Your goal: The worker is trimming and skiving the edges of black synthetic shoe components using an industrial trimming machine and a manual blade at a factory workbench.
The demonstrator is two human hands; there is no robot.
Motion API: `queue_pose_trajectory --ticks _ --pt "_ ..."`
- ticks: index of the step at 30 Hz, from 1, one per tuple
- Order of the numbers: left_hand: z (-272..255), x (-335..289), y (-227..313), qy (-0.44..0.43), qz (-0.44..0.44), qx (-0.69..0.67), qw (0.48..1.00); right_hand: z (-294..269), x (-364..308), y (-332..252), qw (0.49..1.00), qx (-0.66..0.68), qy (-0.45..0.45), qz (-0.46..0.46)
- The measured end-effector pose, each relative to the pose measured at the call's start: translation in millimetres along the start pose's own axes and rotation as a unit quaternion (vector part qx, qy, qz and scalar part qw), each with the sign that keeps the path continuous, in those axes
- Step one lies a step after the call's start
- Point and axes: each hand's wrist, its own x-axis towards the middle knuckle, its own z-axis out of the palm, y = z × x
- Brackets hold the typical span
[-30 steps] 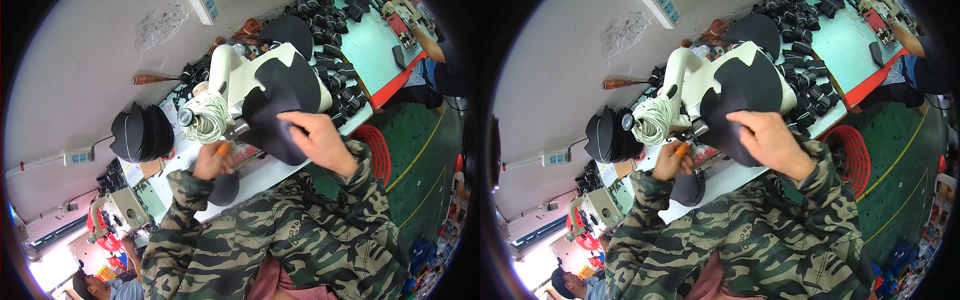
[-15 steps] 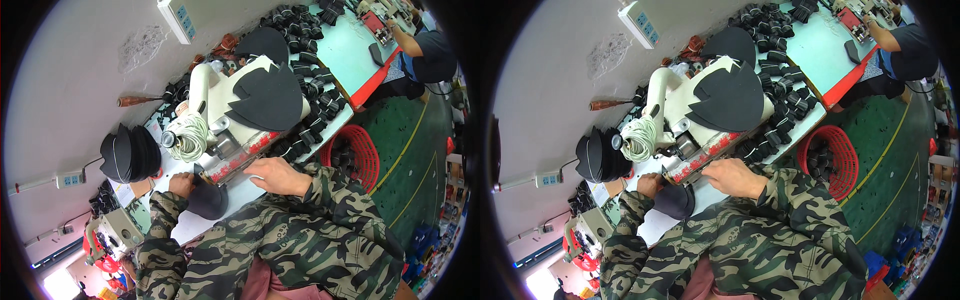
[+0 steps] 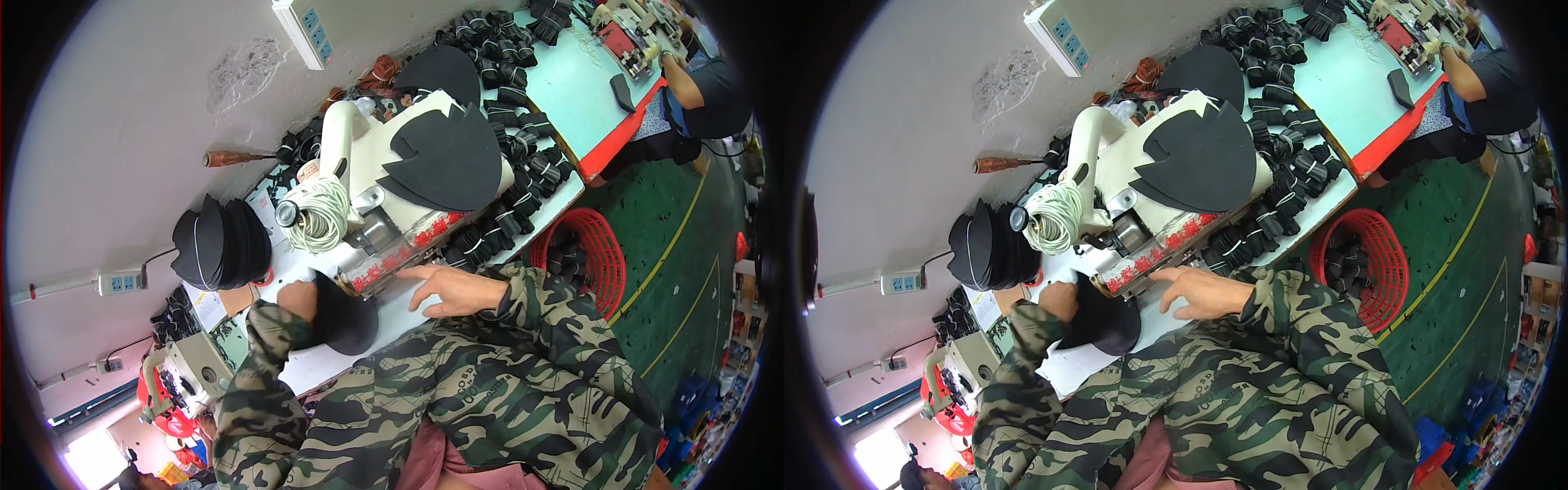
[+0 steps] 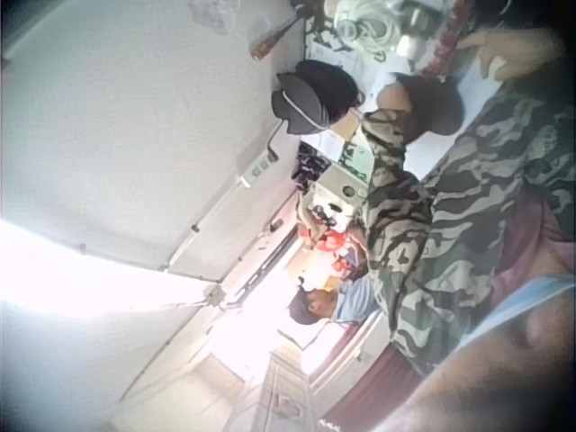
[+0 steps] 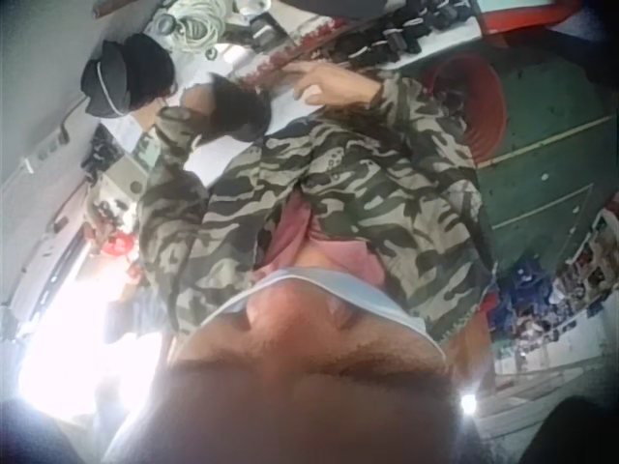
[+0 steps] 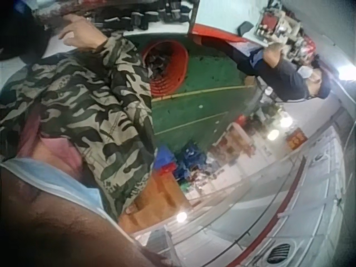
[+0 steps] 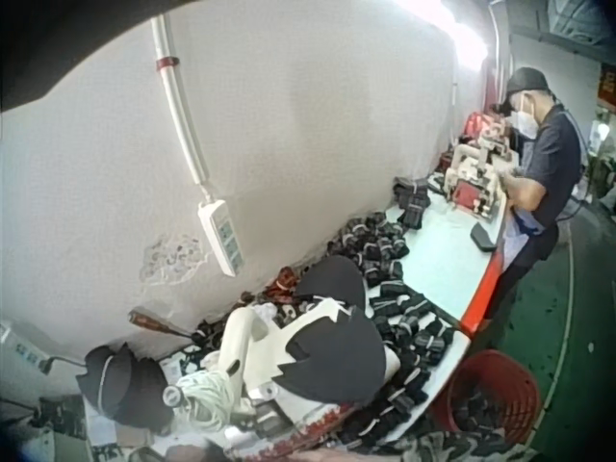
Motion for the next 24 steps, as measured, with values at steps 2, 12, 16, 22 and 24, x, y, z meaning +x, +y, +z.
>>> queue_pose_trajectory --ticks 2,12,16,22,24 --pt "-66.6 -21.6 19.7 -0.136 0.207 -0.263 0.932 -7.8 -0.1 -15.2 0.998 0.026 -0.006 -0.049" --pt "-44.6 14.6 9.2 -0.179 -0.054 -0.684 0.705 44.2 53.9 -49.1 0.976 0.166 0.139 0.017" --pt "-75.3 22.1 3.5 -0.212 -0.101 -0.696 0.679 56.0 77.1 -44.7 0.945 0.291 0.147 0.029" --pt "-73.7 39.5 9.9 -0.147 -0.074 -0.682 0.713 40.5 68.4 -38.2 0.931 0.322 0.14 0.093" --pt "-67.8 48.5 25.0 -0.082 -0.068 -0.613 0.783 26.2 58.5 -26.4 0.924 0.339 0.139 0.111"
